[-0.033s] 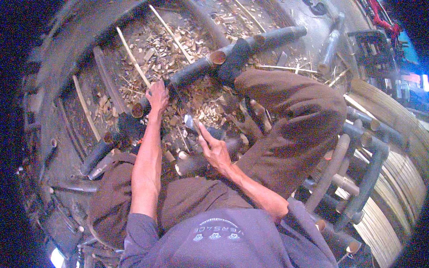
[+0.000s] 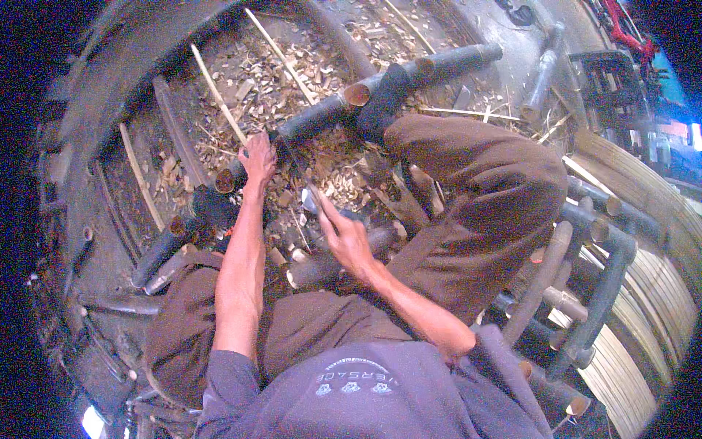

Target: The person sits on the floor and assembles bamboo poles into a frame structure. They repeatedly pick up bamboo pieces, align them, and fit them into joints, occasionally adjusting the frame and handling multiple poles.

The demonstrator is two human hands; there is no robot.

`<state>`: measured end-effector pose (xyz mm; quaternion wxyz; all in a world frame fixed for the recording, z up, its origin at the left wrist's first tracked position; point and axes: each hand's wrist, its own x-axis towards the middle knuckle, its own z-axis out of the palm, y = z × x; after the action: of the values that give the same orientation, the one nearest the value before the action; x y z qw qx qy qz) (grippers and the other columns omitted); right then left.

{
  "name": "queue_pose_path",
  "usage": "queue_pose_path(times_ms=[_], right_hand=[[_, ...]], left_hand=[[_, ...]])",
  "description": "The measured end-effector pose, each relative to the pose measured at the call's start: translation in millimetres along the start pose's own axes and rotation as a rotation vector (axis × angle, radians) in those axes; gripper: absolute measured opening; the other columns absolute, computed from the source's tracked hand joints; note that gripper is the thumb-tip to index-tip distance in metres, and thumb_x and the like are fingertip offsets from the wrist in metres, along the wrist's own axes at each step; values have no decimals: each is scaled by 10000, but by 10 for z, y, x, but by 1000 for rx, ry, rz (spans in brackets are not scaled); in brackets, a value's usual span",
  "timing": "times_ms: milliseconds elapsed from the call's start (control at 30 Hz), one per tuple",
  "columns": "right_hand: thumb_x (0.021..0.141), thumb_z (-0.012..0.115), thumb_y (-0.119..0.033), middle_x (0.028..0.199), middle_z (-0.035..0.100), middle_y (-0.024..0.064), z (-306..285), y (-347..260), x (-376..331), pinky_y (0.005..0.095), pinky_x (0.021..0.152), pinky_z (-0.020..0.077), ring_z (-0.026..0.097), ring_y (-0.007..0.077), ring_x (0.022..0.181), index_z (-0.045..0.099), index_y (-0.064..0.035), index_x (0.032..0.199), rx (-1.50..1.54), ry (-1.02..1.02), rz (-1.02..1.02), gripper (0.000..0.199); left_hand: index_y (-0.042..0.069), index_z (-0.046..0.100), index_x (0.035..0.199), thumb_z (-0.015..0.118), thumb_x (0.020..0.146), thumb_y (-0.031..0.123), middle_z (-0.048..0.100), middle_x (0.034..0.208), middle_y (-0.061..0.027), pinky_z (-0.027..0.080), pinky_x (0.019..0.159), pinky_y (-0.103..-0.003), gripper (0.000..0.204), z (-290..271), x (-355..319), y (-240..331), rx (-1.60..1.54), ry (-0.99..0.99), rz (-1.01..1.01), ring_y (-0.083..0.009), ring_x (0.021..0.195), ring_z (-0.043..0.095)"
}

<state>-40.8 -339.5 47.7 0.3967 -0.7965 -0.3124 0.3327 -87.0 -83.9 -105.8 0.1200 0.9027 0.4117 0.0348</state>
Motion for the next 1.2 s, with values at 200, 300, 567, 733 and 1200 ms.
queue_pose_path(times_ms=[200,300,567,733,1200], right_hand=[[958,513,-166,1184,603,230,-36,-104,-143,367,871,482,620,267,1097,456,-45,1368,59,-6,6,431],[964,497,-185,1126,602,259,67,88,-151,406,838,483,639,290,1033,446,-91,1386,16,75,-89,436],[960,484,-169,1186,610,191,139,248,-281,415,800,540,675,346,917,375,-232,1447,-6,149,-217,503],[960,491,-214,1058,609,248,288,15,139,469,659,507,632,429,781,370,-200,1439,-4,57,-36,494],[960,501,-214,1101,621,234,207,116,107,453,793,511,642,397,954,352,-249,1451,2,16,32,514]], left_hand=[[98,510,1248,537,880,269,537,1240,-87,271,993,-542,407,26,-131,-64,5,5,-2,-263,1216,453],[88,514,1260,549,875,274,541,1233,-84,282,988,-544,429,59,-83,61,32,70,14,-262,1218,451],[89,510,1236,582,844,272,543,1206,-83,276,989,-536,438,-20,-64,153,-32,10,-32,-242,1211,462],[99,520,1220,569,855,287,540,1221,-72,284,968,-541,414,209,-34,-190,26,235,170,-250,1215,464],[81,534,1178,542,880,280,550,1162,-98,287,964,-534,358,63,-39,12,78,107,42,-274,1172,482]])
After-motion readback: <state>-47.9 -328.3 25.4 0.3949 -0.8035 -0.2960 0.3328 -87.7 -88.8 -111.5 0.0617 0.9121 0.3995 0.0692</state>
